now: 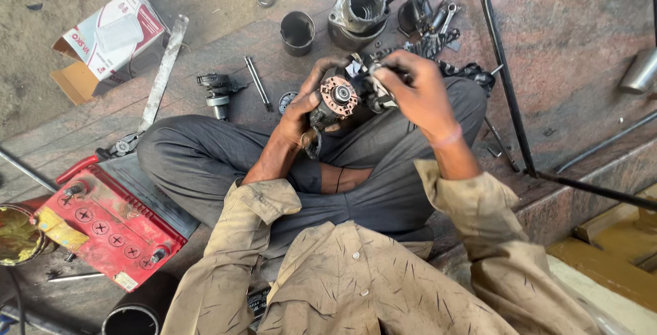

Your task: The person sits on the workshop floor with a starter motor in their lap. They handle the drive gear and armature, fit a round end cap onto the housing, align it, and press and twist parts together by hand while picking up small screws from the floor around them.

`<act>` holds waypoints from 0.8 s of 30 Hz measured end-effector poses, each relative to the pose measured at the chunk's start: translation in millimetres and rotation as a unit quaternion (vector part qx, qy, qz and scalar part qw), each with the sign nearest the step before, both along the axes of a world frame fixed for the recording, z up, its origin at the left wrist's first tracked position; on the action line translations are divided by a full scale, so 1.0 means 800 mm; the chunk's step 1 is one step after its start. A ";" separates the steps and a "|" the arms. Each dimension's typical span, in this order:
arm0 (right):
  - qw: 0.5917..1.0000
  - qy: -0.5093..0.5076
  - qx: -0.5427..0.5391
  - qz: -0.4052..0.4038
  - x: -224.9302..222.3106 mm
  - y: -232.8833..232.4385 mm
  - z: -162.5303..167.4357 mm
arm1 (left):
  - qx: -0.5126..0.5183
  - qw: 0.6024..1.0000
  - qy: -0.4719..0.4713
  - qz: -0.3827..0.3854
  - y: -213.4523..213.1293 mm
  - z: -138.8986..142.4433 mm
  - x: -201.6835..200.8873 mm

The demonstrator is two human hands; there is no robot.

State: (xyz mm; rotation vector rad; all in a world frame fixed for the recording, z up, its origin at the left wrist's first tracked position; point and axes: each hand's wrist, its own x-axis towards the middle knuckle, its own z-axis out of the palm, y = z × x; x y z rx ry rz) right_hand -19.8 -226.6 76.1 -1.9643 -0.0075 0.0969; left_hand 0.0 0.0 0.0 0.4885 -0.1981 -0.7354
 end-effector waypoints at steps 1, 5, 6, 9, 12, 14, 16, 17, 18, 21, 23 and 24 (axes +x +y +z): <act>0.999 -0.008 0.032 -0.014 -0.006 -0.005 0.000 | 0.003 1.000 -0.005 0.004 -0.005 -0.010 0.002; 0.990 -0.081 0.089 0.077 -0.019 -0.004 -0.007 | -0.010 1.000 -0.013 -0.010 -0.020 -0.045 0.002; 0.988 -0.112 0.034 0.104 -0.018 0.000 -0.006 | -0.003 1.000 -0.013 -0.011 -0.022 -0.049 0.003; 0.969 -0.166 -0.075 0.164 -0.007 0.017 -0.001 | 0.009 1.000 -0.015 -0.010 -0.019 -0.053 0.006; 0.970 -0.156 -0.090 0.164 0.005 0.032 0.007 | 0.005 1.000 -0.015 -0.014 -0.011 -0.054 0.009; 0.970 -0.155 -0.114 0.151 0.006 0.047 0.013 | 0.012 1.000 -0.004 -0.017 -0.005 -0.052 0.011; 0.968 -0.160 -0.138 0.137 0.002 0.062 0.020 | 0.021 1.000 0.002 -0.014 0.001 -0.047 0.008; 0.967 -0.164 -0.151 0.128 -0.003 0.067 0.026 | 0.026 1.000 0.004 -0.014 0.002 -0.041 0.005; 0.968 -0.157 -0.155 0.119 -0.009 0.070 0.031 | 0.023 1.000 0.003 -0.009 0.000 -0.036 0.001; 0.972 -0.139 -0.166 0.093 -0.022 0.073 0.042 | 0.022 1.000 0.008 0.004 -0.007 -0.024 -0.012; 0.974 -0.131 -0.170 0.075 -0.024 0.071 0.041 | 0.034 0.999 0.017 0.009 -0.009 -0.019 -0.018; 0.972 -0.135 -0.180 0.063 -0.026 0.069 0.038 | 0.036 0.999 0.004 0.017 -0.011 -0.018 -0.021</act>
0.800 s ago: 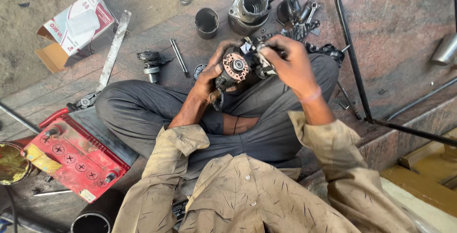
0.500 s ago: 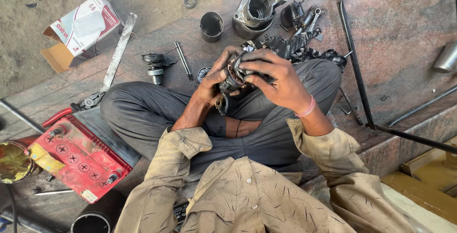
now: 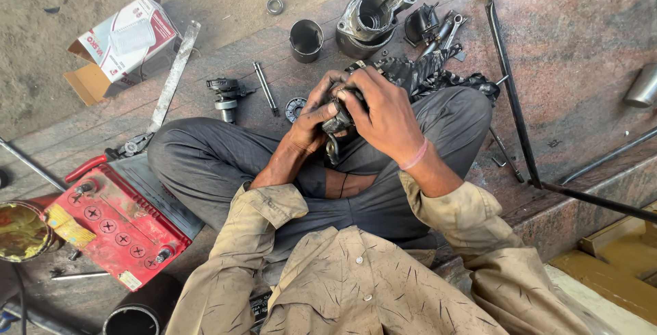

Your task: The person sits on the workshop floor with a starter motor in their lap. They handle the drive gear and armature, fit a round end cap onto the housing, align it, and press and twist parts together by hand while picking up small screws from the floor around them.

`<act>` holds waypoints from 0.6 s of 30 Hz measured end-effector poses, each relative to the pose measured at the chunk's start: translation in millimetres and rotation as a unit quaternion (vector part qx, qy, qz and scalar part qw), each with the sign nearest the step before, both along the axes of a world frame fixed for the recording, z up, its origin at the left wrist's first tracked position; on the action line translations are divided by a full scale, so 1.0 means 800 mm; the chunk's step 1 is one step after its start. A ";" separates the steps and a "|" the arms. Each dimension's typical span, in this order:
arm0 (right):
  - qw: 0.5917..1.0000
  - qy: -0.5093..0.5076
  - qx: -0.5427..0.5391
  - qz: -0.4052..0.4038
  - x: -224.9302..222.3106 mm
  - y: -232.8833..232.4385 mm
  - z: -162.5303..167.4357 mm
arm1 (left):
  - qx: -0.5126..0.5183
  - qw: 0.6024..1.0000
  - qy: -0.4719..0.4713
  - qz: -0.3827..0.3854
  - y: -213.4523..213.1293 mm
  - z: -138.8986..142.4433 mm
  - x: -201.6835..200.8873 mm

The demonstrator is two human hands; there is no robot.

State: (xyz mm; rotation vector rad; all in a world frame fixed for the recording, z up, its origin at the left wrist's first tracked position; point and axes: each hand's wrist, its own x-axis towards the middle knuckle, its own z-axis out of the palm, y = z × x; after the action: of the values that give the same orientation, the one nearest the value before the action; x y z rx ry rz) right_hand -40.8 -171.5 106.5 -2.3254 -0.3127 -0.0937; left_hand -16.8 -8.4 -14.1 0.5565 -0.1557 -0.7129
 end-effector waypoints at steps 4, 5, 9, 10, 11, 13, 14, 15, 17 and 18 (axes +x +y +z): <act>0.997 0.045 -0.021 -0.065 -0.002 -0.016 -0.020 | -0.004 0.999 -0.032 0.018 -0.008 0.004 -0.005; 0.993 0.075 -0.022 -0.086 -0.001 -0.023 -0.022 | -0.008 0.999 -0.034 0.019 -0.008 0.006 -0.003; 0.968 0.109 0.200 -0.109 0.005 -0.052 -0.014 | -0.054 0.998 -0.010 0.007 -0.003 0.014 0.010; 0.957 0.107 0.248 -0.105 0.002 -0.054 -0.008 | -0.065 0.998 -0.013 0.003 -0.002 0.016 0.014; 0.944 0.105 0.296 -0.102 -0.001 -0.054 -0.003 | -0.074 0.997 -0.015 -0.002 -0.001 0.017 0.016; 0.954 0.108 0.276 -0.051 -0.007 -0.046 0.005 | -0.058 0.998 -0.020 0.004 -0.001 0.018 0.017; 0.958 0.107 0.266 -0.027 -0.008 -0.041 0.007 | -0.050 0.998 -0.024 0.006 -0.002 0.018 0.017; 0.973 0.054 0.222 -0.017 -0.009 -0.034 0.008 | -0.053 0.998 -0.022 0.000 -0.003 0.018 0.017; 0.990 -0.049 0.129 0.007 -0.007 -0.021 0.007 | -0.060 0.998 -0.015 -0.007 -0.004 0.016 0.015; 0.993 -0.024 0.114 -0.013 -0.006 -0.018 0.008 | -0.053 0.998 -0.016 -0.007 -0.002 0.015 0.015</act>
State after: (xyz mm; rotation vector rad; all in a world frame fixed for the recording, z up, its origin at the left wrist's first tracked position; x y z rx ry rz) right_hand -45.5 -186.1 112.7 -2.1034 -0.2794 -0.1892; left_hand -5.1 -10.4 -1.9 0.4656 -0.2271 -0.7050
